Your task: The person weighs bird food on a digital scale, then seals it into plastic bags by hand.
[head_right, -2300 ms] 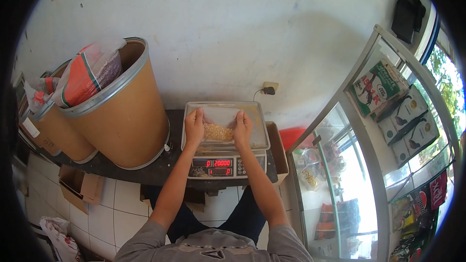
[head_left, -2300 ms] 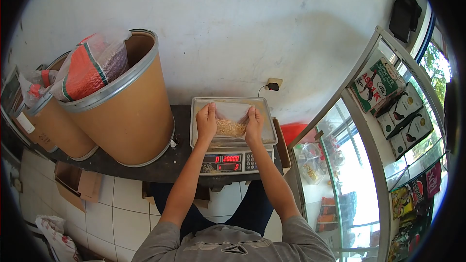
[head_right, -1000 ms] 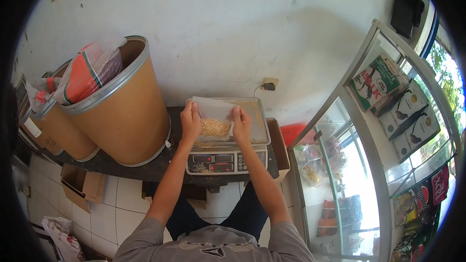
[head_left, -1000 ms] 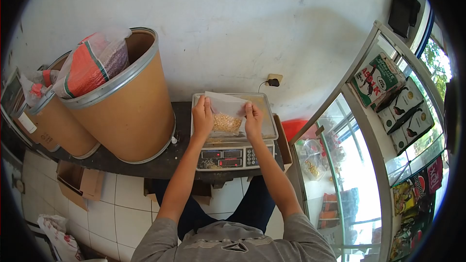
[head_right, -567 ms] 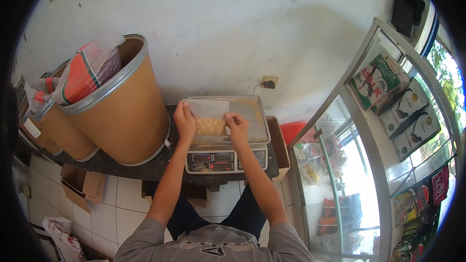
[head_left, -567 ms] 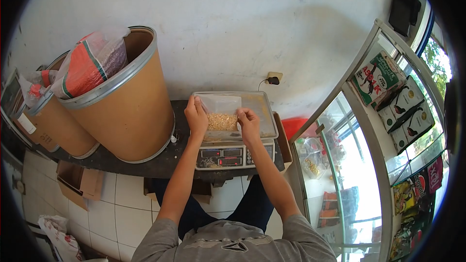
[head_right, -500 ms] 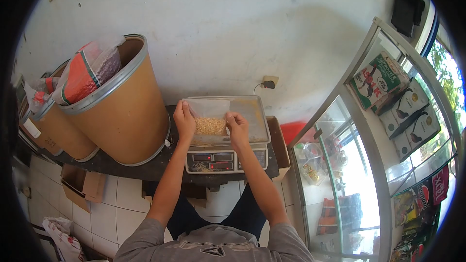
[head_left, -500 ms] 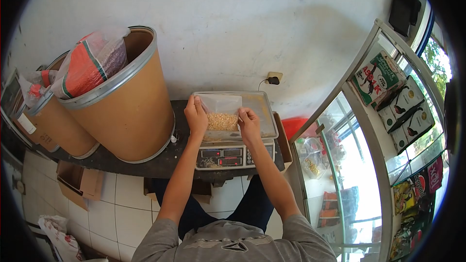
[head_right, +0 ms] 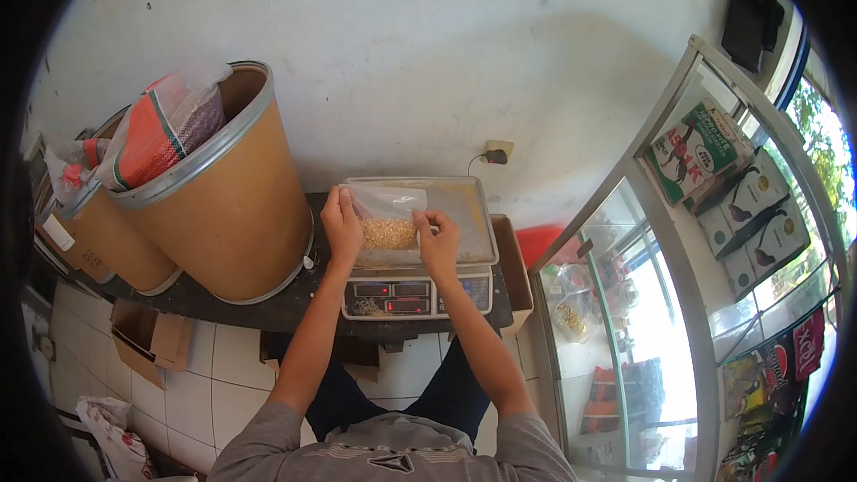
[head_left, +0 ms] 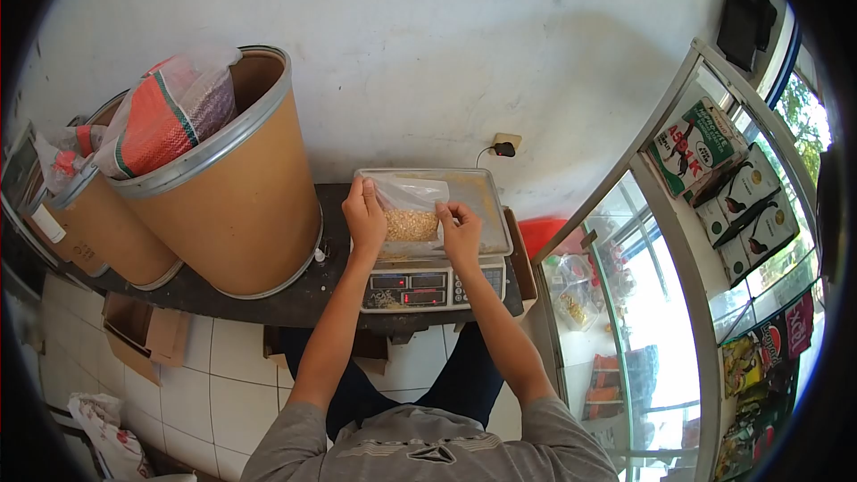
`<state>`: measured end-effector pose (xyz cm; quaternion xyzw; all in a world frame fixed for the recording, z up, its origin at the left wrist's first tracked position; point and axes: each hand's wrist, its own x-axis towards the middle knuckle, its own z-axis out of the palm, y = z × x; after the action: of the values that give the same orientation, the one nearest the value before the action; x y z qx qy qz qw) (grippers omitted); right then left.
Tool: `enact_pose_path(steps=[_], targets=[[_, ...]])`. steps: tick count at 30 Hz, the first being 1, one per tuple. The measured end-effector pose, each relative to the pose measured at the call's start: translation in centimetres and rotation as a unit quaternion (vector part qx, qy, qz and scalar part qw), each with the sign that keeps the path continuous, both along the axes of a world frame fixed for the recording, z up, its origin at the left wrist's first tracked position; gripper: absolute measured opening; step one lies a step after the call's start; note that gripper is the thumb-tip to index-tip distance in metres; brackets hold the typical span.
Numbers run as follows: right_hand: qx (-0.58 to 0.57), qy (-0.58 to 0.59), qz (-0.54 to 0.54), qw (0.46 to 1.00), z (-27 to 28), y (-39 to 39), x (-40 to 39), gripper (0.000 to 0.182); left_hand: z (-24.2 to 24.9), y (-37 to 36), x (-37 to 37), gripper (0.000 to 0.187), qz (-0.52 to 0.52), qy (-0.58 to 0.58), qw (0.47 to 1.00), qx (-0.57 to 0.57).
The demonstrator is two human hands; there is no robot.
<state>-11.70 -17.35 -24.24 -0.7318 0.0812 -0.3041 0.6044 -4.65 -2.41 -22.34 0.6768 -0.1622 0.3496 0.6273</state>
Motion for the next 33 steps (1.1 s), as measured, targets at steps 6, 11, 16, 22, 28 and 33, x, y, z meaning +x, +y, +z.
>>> enact_pose_path(steps=[6, 11, 16, 22, 28, 33], targets=[[0.08, -0.041, 0.007, 0.996, -1.0, -0.5, 0.7, 0.019, 0.0, 0.0, -0.2, 0.034, 0.01, -0.011, 1.0, 0.008], [0.035, -0.026, 0.02, 0.999, -0.6, -1.0, 0.2, 0.022, 0.1, 0.1, -0.1, 0.033, 0.012, 0.004, 1.0, -0.002], [0.111, -0.033, 0.096, 0.989, -1.4, -1.1, 0.6, 0.022, 0.2, 0.2, -0.2, 0.033, -0.006, 0.015, 1.0, -0.008], [0.122, -0.009, 0.135, 0.983, -1.2, -1.3, 0.0, 0.022, 0.0, 0.0, -0.3, 0.032, -0.022, 0.017, 1.0, -0.014], [0.089, -0.025, 0.121, 0.988, -1.7, -1.7, -0.2, 0.022, -0.1, -0.4, -0.5, 0.032, -0.02, 0.005, 1.0, -0.003], [0.248, -0.039, 0.14, 0.958, -1.5, -0.9, -0.4, 0.02, 0.1, -0.6, -0.6, 0.032, -0.016, 0.014, 1.0, -0.005]])
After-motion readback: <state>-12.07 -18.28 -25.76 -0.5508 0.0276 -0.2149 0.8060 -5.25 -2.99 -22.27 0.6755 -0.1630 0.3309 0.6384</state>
